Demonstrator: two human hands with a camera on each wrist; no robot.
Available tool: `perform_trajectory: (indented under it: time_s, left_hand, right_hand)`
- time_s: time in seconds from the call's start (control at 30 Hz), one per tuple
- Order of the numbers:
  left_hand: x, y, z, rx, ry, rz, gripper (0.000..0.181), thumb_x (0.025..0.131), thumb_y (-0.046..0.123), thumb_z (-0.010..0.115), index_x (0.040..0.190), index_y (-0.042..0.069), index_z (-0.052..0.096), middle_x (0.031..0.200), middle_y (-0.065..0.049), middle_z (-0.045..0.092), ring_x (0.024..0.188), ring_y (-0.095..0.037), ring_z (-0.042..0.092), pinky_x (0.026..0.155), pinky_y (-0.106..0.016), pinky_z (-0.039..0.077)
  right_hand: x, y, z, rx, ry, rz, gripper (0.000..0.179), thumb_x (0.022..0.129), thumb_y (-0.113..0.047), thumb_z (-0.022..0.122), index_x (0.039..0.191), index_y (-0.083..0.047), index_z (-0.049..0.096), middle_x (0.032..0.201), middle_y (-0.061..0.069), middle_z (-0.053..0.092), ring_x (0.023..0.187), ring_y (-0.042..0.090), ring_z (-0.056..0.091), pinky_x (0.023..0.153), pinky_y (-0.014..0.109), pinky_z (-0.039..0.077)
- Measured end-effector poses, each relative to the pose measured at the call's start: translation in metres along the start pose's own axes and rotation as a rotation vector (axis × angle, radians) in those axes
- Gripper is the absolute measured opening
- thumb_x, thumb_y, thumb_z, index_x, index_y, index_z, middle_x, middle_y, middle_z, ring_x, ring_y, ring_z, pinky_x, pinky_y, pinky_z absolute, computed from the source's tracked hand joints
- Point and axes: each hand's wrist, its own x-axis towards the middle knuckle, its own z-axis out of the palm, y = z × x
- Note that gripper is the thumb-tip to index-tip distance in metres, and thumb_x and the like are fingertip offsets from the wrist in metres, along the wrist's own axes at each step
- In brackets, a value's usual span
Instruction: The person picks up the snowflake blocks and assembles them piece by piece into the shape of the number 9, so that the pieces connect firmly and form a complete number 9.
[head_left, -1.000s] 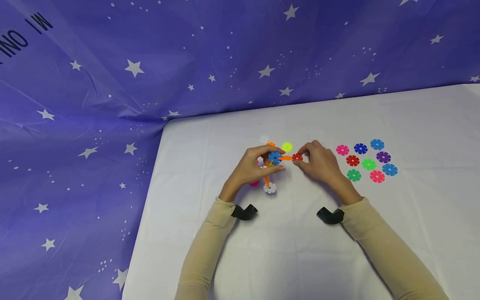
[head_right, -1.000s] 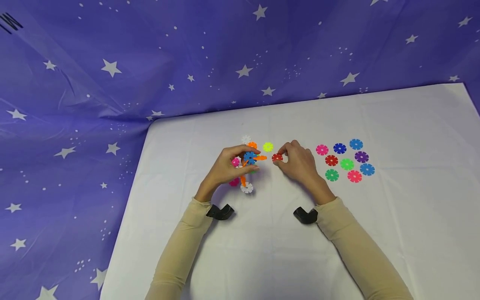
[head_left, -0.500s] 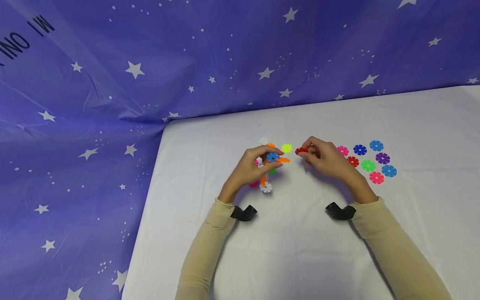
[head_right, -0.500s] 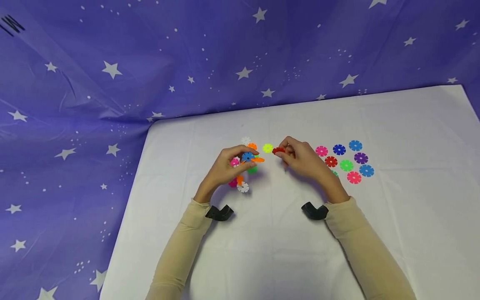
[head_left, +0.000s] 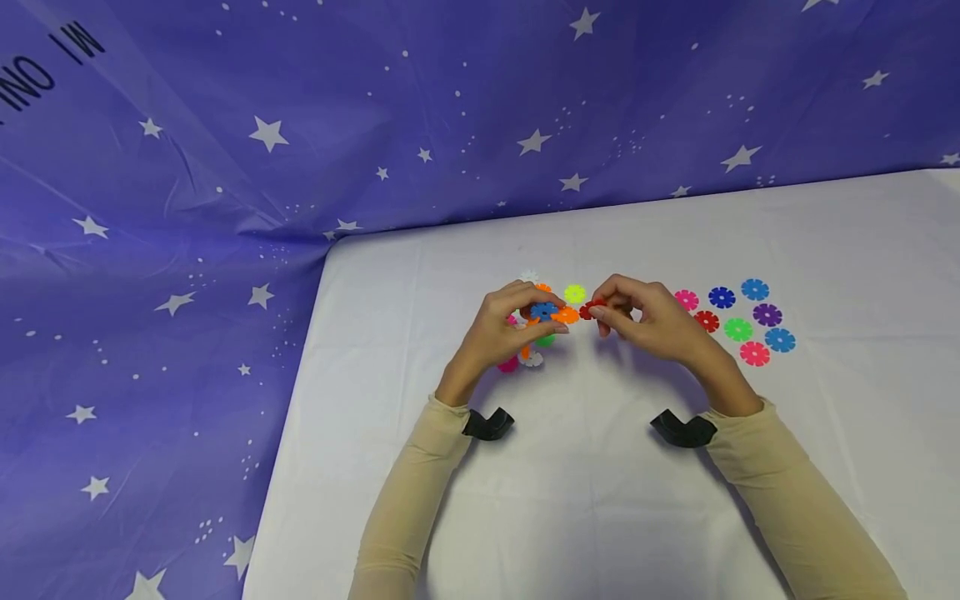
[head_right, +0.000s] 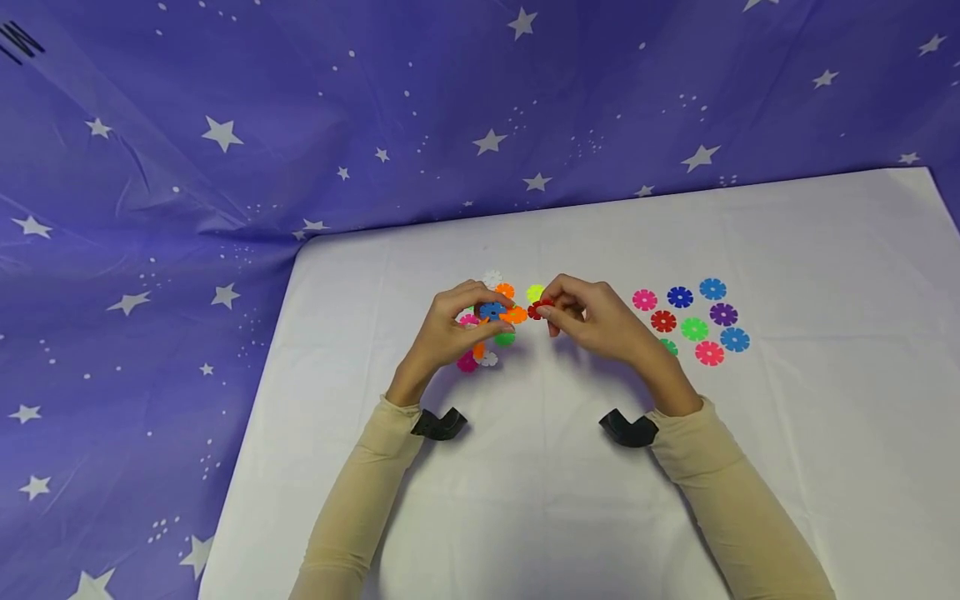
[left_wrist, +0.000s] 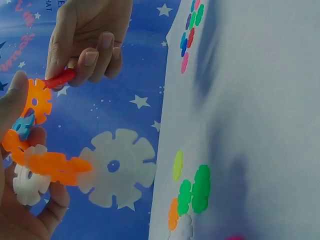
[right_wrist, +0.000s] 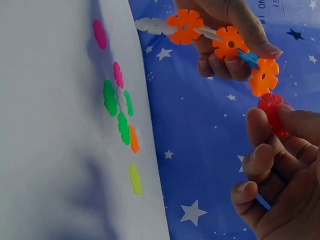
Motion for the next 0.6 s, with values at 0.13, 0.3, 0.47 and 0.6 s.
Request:
perform_trajectory:
  time_s: [0.13,0.3,0.47,0.6]
  left_hand:
    - [0.0004,0.0007,-0.0003,0.017,-0.005,0.01,0.029,0.076,0.009,0.084,0.102,0.003,0.073,0.098,-0.009,0.071,0.079,-0.013,0.052,0.069,-0.024,0.045]
    - [0.0004,0.0007,0.0011,0.043,0.001,-0.006,0.036,0.072,0.005,0.085,0.106,0.0,0.072,0.096,-0.009,0.07,0.076,-0.014,0.048,0.068,-0.026,0.043]
    - [0.0007,0.002,0.0025,0.046,-0.022,-0.034,0.038,0.075,0.008,0.084,0.11,0.001,0.071,0.092,-0.007,0.068,0.078,-0.016,0.048,0.07,-0.031,0.043]
    - [0.0,0.0015,0.0035,0.027,-0.062,-0.08,0.037,0.08,0.01,0.08,0.114,0.002,0.07,0.091,-0.005,0.066,0.083,-0.015,0.049,0.073,-0.034,0.044]
  right_hand:
    - [-0.0003,0.0001,0.0002,-0.006,-0.011,-0.012,0.012,0.091,-0.005,0.067,0.102,-0.009,0.065,0.072,-0.001,0.067,0.062,0.012,0.056,0.056,0.023,0.047]
    - [0.0008,-0.0025,0.0012,-0.016,-0.008,-0.044,0.013,0.091,-0.003,0.067,0.103,-0.008,0.065,0.072,0.002,0.068,0.064,0.01,0.058,0.059,0.022,0.045]
    - [0.0016,-0.001,0.0034,-0.013,0.022,-0.1,0.02,0.09,0.003,0.066,0.108,-0.006,0.063,0.07,0.002,0.067,0.066,0.009,0.06,0.064,0.021,0.045]
    - [0.0017,-0.0004,0.0046,-0.026,0.064,-0.148,0.028,0.089,0.005,0.065,0.114,-0.006,0.061,0.068,0.002,0.067,0.065,0.006,0.06,0.063,0.02,0.044]
